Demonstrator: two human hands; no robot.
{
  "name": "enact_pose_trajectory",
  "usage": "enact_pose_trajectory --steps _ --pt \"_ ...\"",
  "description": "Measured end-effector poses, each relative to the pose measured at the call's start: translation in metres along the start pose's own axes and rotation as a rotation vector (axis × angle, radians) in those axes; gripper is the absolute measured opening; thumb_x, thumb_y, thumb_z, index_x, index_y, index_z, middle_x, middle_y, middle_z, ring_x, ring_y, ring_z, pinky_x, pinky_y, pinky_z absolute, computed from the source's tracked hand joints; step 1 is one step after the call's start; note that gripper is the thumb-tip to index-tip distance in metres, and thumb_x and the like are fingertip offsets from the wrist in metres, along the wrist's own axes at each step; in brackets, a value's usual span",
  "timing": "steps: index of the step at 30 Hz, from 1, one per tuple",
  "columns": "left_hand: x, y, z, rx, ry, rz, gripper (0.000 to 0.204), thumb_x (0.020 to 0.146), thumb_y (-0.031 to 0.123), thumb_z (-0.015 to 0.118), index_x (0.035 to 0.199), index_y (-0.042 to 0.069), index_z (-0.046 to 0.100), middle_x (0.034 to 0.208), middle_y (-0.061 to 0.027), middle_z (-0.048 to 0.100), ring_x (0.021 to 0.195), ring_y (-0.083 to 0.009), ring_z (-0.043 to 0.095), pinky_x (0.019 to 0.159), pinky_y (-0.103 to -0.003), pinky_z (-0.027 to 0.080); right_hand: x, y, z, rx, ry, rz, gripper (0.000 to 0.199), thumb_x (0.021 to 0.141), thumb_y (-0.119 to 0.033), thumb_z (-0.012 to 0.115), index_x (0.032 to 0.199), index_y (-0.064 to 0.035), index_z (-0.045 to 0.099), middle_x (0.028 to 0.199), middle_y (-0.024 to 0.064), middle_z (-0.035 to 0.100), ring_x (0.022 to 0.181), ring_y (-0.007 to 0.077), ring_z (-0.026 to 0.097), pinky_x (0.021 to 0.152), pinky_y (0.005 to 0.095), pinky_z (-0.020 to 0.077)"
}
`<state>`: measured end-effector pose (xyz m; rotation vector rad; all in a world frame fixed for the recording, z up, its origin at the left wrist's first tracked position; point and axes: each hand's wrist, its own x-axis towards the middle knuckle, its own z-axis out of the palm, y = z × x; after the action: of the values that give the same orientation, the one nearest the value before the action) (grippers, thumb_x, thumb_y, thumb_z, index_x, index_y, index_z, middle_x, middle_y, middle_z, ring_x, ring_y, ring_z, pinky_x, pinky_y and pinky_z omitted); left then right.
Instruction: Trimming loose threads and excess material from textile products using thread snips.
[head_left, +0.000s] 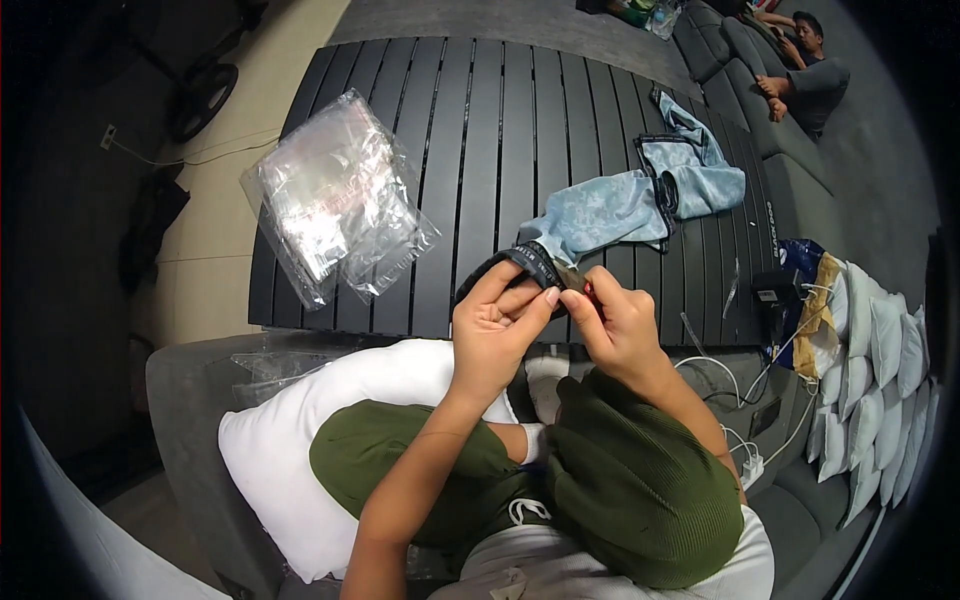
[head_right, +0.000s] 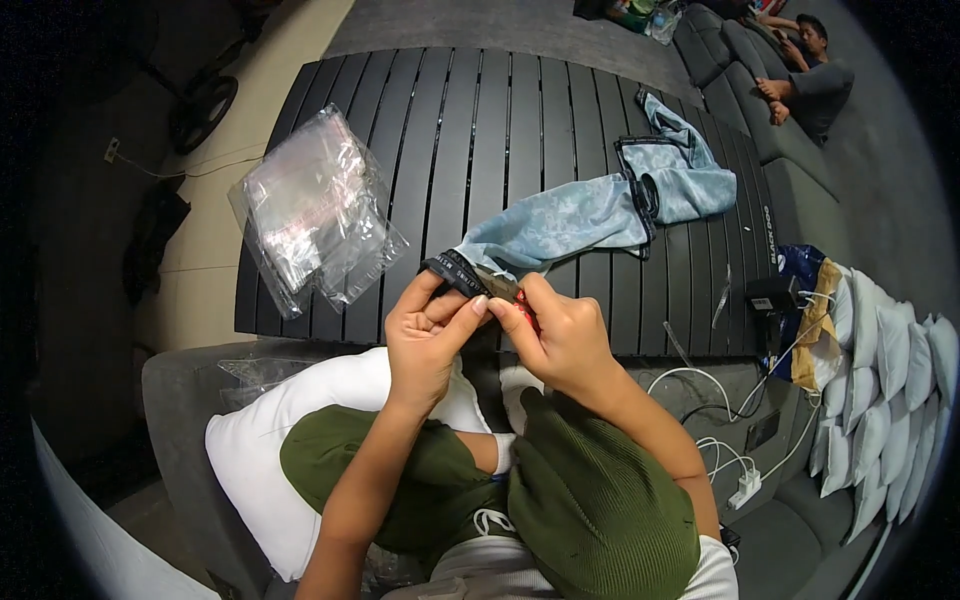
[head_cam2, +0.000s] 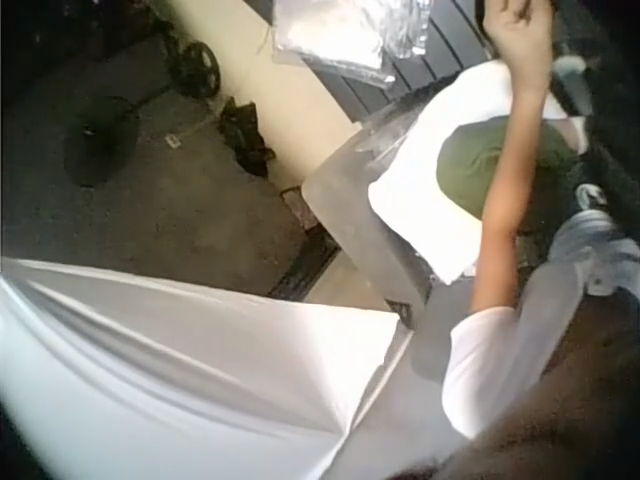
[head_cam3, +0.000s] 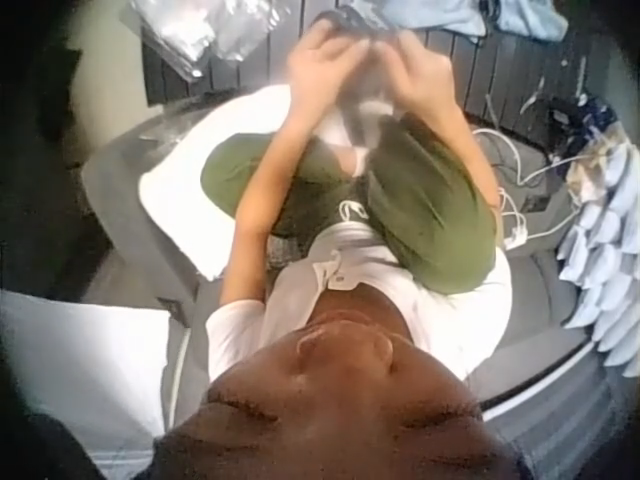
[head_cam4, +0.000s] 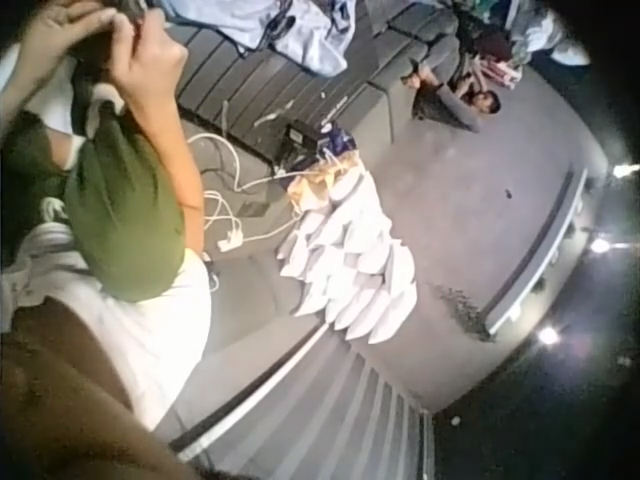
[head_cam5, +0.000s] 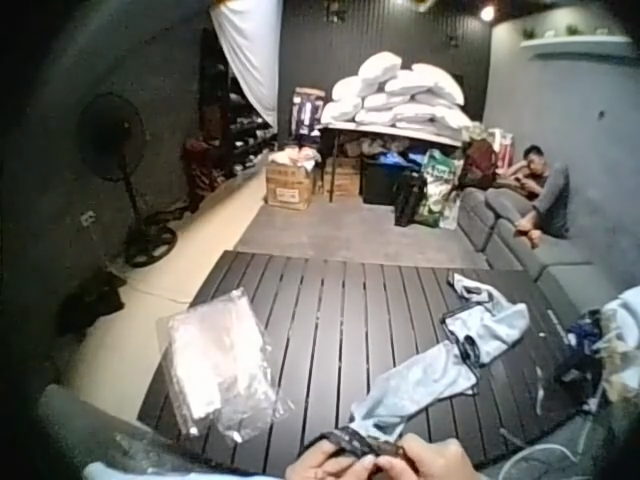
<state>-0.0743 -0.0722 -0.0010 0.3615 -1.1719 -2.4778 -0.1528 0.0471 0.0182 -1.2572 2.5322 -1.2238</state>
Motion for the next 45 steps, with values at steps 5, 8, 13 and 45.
enact_pose_trajectory --steps 5,8,13,45 --pt "0.000 0.001 -0.001 0.034 -0.033 0.041 0.033 0.079 -0.007 0.053 0.112 -0.005 0.046 0.099 -0.0122 0.060 0.088 -0.0109 0.057 0.078 -0.021 0.045 0.003 -0.006 -0.002 0.019 -0.001 0.006 0.022 0.080 -0.015 0.059 0.069 -0.0007 0.046 0.047 0.0057 0.042 0.037 0.0127 0.040 0.038 0.0239 0.0319" --pt "0.002 0.003 0.001 -0.026 0.002 0.055 0.035 0.079 -0.008 0.053 0.113 -0.005 0.045 0.101 -0.0131 0.059 0.089 -0.0110 0.056 0.078 -0.021 0.045 0.002 -0.004 0.000 0.019 0.014 -0.007 0.022 0.079 -0.015 0.060 0.069 -0.0007 0.046 0.047 0.0053 0.042 0.037 0.0122 0.040 0.038 0.0236 0.0320" --pt "-0.001 0.000 -0.001 0.011 -0.063 0.015 0.037 0.080 -0.008 0.052 0.115 -0.005 0.041 0.102 -0.0131 0.059 0.091 -0.0112 0.055 0.079 -0.021 0.044 0.004 -0.006 -0.001 0.026 0.009 -0.014 0.022 0.079 -0.015 0.060 0.069 -0.0008 0.046 0.047 0.0051 0.042 0.037 0.0121 0.041 0.038 0.0235 0.0321" --pt "-0.005 -0.002 -0.006 0.148 -0.106 0.074 0.039 0.080 -0.007 0.051 0.118 -0.006 0.041 0.106 -0.0116 0.057 0.093 -0.0106 0.054 0.078 -0.020 0.043 0.007 -0.012 -0.001 0.050 0.002 -0.027 0.027 0.081 -0.016 0.057 0.065 -0.0007 0.041 0.046 0.0082 0.036 0.037 0.0169 0.036 0.038 0.0260 0.0297"
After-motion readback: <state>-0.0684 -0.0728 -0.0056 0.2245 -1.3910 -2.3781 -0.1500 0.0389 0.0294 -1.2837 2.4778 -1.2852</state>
